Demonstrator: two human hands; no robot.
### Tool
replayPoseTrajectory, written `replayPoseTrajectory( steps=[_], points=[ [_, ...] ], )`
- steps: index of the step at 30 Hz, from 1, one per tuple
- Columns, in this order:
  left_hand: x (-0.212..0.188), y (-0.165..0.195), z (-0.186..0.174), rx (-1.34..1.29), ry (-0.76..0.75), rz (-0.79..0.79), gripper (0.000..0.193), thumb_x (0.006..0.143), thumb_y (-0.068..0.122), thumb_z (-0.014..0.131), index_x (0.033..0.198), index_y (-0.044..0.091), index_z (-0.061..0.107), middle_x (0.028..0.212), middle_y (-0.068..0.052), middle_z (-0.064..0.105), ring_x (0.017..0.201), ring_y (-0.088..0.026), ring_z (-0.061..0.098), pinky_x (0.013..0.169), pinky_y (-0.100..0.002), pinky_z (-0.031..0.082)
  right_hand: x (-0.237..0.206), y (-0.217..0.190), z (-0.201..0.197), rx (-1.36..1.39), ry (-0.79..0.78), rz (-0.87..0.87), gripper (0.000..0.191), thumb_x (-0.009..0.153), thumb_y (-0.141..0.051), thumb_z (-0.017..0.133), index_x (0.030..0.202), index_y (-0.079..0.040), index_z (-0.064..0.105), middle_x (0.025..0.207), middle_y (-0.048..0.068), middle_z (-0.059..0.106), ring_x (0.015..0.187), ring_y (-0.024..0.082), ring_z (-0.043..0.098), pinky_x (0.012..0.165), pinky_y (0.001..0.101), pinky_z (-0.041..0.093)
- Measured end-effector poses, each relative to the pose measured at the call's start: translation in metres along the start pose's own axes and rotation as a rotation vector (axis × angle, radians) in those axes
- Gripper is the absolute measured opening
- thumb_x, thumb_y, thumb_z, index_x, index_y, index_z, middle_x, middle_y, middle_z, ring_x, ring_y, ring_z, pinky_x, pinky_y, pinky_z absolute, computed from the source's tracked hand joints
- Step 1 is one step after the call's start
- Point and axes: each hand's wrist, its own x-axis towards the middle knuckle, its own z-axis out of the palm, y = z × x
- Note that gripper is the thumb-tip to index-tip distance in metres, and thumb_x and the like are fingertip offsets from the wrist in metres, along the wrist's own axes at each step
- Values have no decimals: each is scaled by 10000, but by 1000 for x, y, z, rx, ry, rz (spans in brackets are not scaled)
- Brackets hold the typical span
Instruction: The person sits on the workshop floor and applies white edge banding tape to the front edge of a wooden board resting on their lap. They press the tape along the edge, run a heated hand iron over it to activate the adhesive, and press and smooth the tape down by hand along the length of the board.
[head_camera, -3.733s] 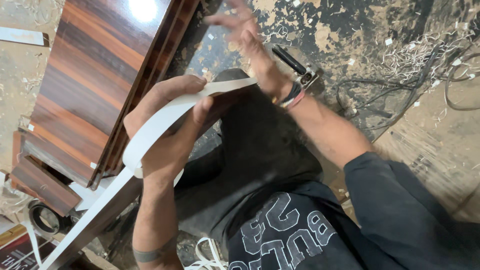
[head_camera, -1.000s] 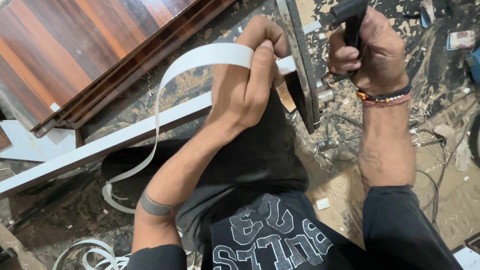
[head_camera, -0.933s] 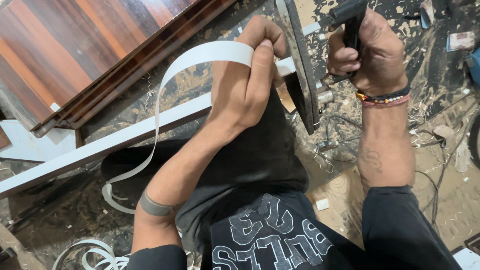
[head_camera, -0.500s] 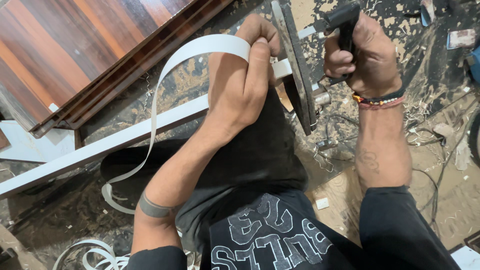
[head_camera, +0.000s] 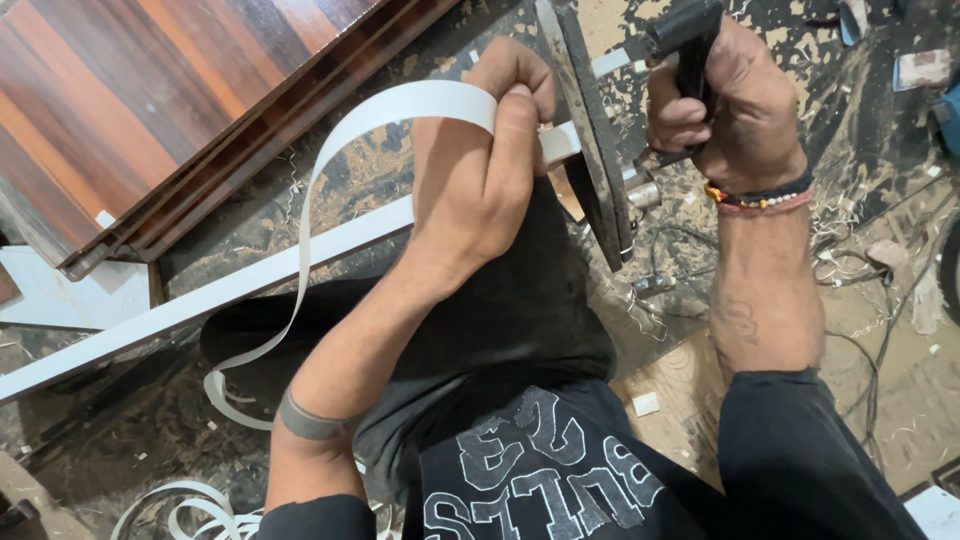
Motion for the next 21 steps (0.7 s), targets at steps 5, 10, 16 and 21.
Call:
replayPoseTrajectory(
  steps=[5,10,16,21],
  points=[
    [-1,2,-1,1,-10,-11,216,1093,101,391,973,47,562,643,2,514,551,-82,561,544,-258,447,-1,3,2,27,17,36,396,1145,-491,539,1234,-110,605,628,-14,374,469,49,304,448,223,262],
    [-1,2,0,-26,-7,-18,220,1088,95,390,957,44,560,688,0,516,550,-77,554,530,-256,443,0,6,0,29,5,29,391,1133,-487,532,1239,-120,616,607,-24,376,451,42,298,427,215,256],
    [-1,0,-1,-20,-17,10,220,1109,97,388,980,42,558,685,-4,538,585,-78,580,564,-250,465,-1,4,-1,34,-18,34,395,1141,-505,523,1235,-131,606,611,-27,361,452,36,291,413,204,249],
    [-3,-2,-2,-36,-32,-1,245,1122,115,383,960,35,549,687,-4,527,595,-77,575,580,-243,463,-1,0,2,20,18,40,402,1139,-498,538,1290,-130,598,617,-24,357,464,46,294,443,218,251]
  ],
)
